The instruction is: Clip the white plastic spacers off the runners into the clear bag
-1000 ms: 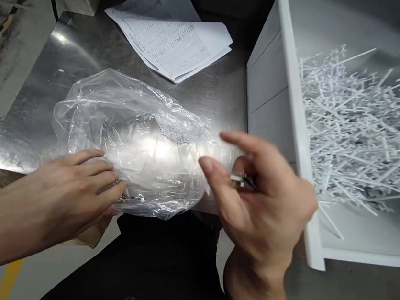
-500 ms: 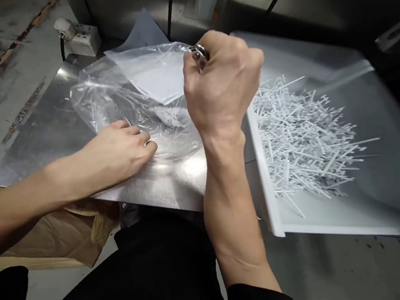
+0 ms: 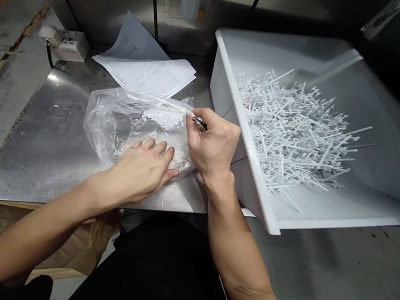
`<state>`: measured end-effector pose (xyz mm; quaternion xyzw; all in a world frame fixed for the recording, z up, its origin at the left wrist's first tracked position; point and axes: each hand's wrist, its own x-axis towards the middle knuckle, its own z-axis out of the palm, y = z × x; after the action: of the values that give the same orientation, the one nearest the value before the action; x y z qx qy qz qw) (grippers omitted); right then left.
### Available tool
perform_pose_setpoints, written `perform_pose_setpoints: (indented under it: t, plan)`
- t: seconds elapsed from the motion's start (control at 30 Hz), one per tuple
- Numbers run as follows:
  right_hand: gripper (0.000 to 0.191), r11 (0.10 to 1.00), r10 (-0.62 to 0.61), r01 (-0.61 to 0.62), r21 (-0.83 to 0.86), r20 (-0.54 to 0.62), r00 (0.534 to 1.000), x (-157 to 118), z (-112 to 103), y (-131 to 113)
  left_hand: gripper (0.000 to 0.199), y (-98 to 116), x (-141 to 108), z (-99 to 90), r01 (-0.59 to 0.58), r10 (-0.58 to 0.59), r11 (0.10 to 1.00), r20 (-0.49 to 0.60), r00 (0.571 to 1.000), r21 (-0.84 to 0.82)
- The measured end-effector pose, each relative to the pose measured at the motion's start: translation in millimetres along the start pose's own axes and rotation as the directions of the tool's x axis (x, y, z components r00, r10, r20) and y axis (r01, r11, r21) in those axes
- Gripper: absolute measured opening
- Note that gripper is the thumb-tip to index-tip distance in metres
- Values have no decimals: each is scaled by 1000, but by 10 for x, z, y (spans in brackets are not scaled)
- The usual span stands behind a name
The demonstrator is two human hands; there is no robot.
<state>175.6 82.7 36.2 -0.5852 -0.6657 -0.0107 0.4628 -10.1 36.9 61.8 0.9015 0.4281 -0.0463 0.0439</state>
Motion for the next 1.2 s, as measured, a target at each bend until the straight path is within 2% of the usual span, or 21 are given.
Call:
perform_pose_setpoints:
  t: [0.07,0.13,0.27,0.4,0.53,0.6,0.63,0.7,0.73,0.8,0.87,0.93,1.0,1.1,1.2]
  plan:
    - [16,998,-4,8,70,-56,998,127,30,-58,65,64,191,85,66,-67,998,84,994,10]
    - [18,993,-9,24,113,-127,992,265,67,-107,71,90,306,138,120,-119,993,120,986,-5]
    - [19,995,-5,23,100,-174,985,396,50,-124,66,41,290,91,127,-121,991,123,985,-40]
    - [14,996,87,-87,-8,-72,994,246,-197,-160,63,-8,111,43,66,-55,995,139,989,-73]
    - [50,995,82,-74,-68,118,990,258,-432,-473,70,28,-4,132,38,-33,998,98,995,-51]
    - [61,982,116,-71,-173,266,957,408,-388,-666,72,59,-15,183,40,-37,999,82,996,-36]
    - [58,969,147,-70,-238,326,934,499,-320,-741,72,71,-9,201,46,-43,998,80,996,-38]
    - [28,947,170,-36,-319,405,898,675,-144,-832,70,82,23,216,64,-59,996,78,995,-65]
    - [19,941,170,-26,-336,406,898,748,-61,-851,69,78,51,214,71,-65,994,76,995,-85]
    - [20,947,136,-14,-321,363,922,847,41,-865,68,50,128,196,85,-76,987,72,995,-134]
    - [20,966,58,24,-258,304,951,882,42,-876,66,-8,226,162,103,-92,977,68,993,-188]
    - [20,977,-38,91,-194,260,965,852,-21,-880,62,-84,317,121,123,-110,964,70,991,-236]
    - [20,975,-84,133,-177,261,962,757,-86,-846,59,-160,367,79,129,-114,955,72,991,-267]
    - [21,971,-72,135,-195,301,951,526,-125,-688,54,-242,333,28,101,-93,948,39,995,-301]
    - [32,984,-61,109,-142,304,951,269,-157,-484,46,-289,224,-16,74,-84,954,-23,996,-289]
